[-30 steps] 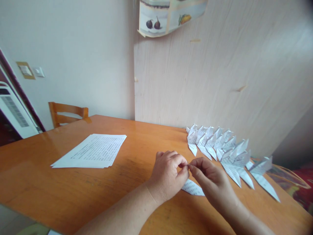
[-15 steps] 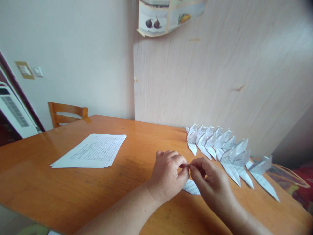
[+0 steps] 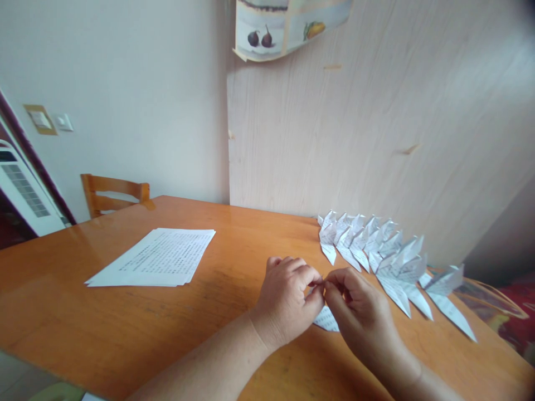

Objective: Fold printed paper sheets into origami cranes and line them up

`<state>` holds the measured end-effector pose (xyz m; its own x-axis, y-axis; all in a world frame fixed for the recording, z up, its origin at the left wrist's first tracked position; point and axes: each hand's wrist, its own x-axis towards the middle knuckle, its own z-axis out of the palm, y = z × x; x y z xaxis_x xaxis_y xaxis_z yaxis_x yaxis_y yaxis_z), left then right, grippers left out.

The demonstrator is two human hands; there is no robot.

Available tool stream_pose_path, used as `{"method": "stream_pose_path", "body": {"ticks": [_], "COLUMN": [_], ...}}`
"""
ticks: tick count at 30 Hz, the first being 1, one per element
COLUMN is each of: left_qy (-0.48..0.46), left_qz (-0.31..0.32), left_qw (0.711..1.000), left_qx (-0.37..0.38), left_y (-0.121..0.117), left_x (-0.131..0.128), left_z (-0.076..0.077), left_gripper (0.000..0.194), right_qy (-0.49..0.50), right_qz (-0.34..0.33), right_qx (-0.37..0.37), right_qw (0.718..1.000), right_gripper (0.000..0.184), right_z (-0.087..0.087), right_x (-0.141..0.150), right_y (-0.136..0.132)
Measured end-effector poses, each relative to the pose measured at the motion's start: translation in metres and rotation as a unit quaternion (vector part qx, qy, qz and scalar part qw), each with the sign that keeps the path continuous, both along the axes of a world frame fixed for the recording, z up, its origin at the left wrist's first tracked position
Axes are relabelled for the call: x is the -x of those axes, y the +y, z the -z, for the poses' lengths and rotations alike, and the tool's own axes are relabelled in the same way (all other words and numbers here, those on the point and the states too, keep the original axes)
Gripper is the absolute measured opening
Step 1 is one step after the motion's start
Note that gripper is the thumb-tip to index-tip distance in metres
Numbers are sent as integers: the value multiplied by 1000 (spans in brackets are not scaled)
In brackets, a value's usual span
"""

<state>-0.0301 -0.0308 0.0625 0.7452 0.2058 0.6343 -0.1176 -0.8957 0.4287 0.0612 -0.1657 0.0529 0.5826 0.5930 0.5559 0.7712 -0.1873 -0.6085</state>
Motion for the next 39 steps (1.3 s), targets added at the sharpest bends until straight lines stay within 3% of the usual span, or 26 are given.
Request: {"method": "stream_pose_path", "body": {"ticks": [5,15,20,39], "left_qy": [-1,5,20,19], "left_qz": [-2,28,45,21], "left_qw": [1000,986,979,992], "left_qx": [26,161,199,125], "left_y": [1,6,9,6], "left_x": [-1,-6,-7,-3], "left_z": [1,3,5,3], "left_gripper": [9,11,10,6], "right_qy": [19,212,259,232], "right_qz": [-7,-43,-76,-61], "right_qx": [-22,-43,-43,-51], "right_qw": [1000,975,962,969], "right_gripper": [12,16,21,21], "right_z": [5,4,5,7], "right_x": [-2,-7,-6,-8], "right_y": [2,4,7,7]}}
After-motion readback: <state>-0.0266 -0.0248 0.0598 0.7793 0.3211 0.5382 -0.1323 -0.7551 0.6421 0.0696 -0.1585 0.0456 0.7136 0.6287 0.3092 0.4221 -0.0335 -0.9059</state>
